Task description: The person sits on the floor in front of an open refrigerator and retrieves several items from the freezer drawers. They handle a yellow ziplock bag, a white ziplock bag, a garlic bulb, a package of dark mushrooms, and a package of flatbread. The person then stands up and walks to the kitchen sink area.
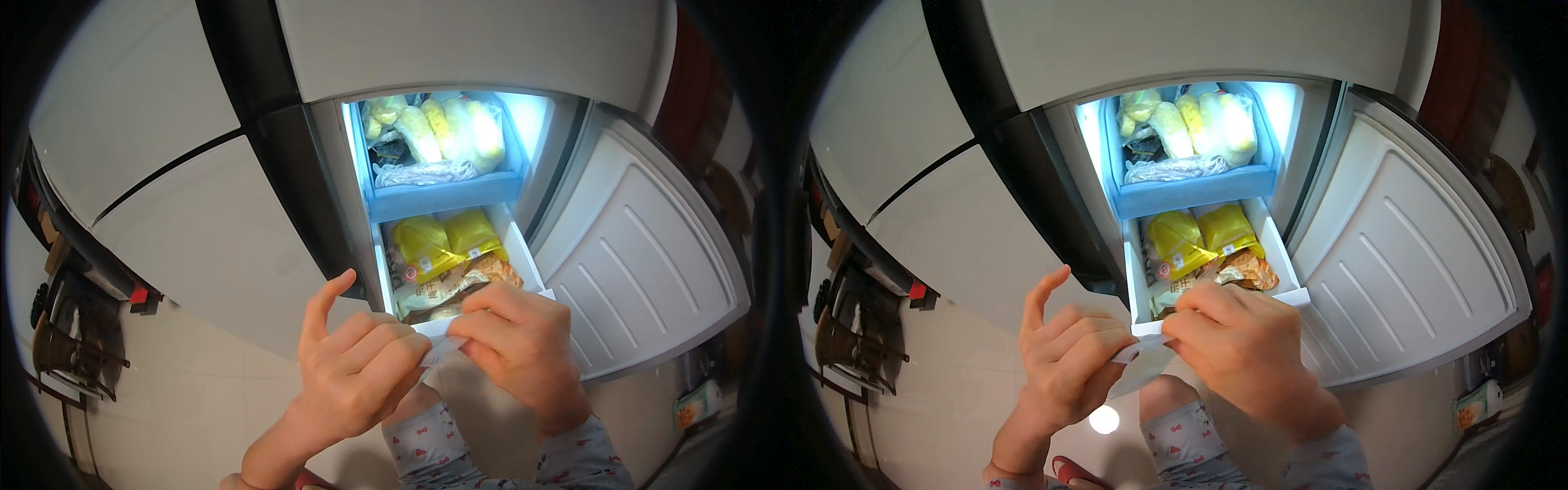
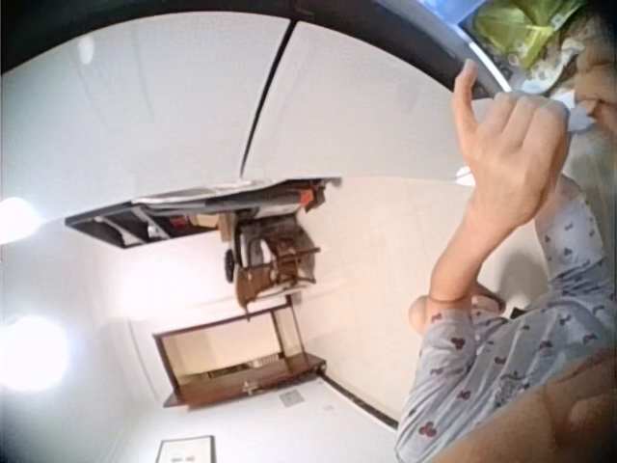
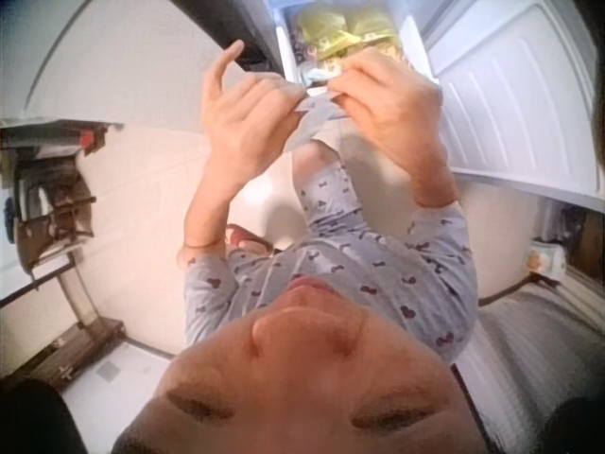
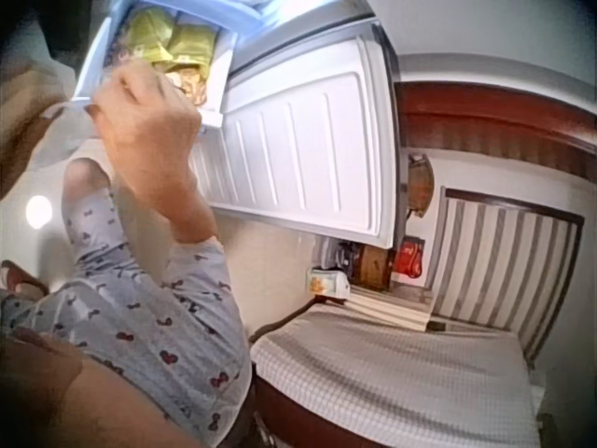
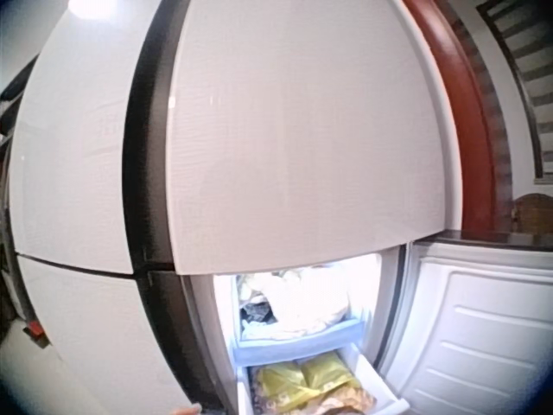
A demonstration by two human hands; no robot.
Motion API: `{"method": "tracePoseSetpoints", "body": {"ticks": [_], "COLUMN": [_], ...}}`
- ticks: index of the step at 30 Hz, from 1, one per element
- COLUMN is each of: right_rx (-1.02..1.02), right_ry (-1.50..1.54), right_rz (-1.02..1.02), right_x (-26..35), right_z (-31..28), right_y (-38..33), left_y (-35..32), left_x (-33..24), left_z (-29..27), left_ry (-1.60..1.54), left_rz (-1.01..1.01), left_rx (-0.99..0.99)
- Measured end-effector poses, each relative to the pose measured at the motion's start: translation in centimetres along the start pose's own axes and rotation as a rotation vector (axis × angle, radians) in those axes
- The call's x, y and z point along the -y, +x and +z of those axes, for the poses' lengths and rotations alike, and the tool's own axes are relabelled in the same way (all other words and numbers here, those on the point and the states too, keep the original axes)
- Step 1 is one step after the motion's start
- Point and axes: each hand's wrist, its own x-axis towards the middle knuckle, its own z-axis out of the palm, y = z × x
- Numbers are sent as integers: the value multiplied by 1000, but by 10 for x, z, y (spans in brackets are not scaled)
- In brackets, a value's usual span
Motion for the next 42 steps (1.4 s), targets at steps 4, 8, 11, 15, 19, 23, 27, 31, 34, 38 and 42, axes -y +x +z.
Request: {"method": "tracePoseSetpoints", "body": {"ticks": [4, 8, 11, 15, 19, 23, 27, 31, 34, 38, 42], "right_rx": [-18, 78, 255, 331, 182, 5, -45, -27, 201, 520, 641], "right_ry": [-101, 95, 581, 537, 1036, 1146, 1287, 1277, 1144, 583, -131], "right_rz": [148, 414, 420, 374, 495, 597, 676, 830, 1033, 1347, 1430], "right_x": [-18, -61, -53, -29, -34, -43, -31, -46, -83, -158, -166], "right_z": [-4, -6, 7, 15, 35, 39, 49, 53, 75, 152, 191], "right_y": [-15, -43, -45, -48, -56, -51, -51, -104, -167, -307, -371], "left_y": [-6, -12, -7, 11, 9, 13, -17, -45, -57, -56, -66], "left_x": [5, 16, 13, 6, 17, -5, 3, 9, 22, 31, 33], "left_z": [-2, -24, -5, 34, 40, 56, 72, 84, 81, 108, 125], "left_ry": [-300, -665, -908, -1184, -1284, -1574, -1419, -795, -367, -163, -57], "left_rz": [-129, -432, -646, -803, -872, -920, -872, -685, -397, -272, -245], "left_rx": [-118, -340, -485, -534, -452, -199, 47, 7, 78, 246, 326]}}
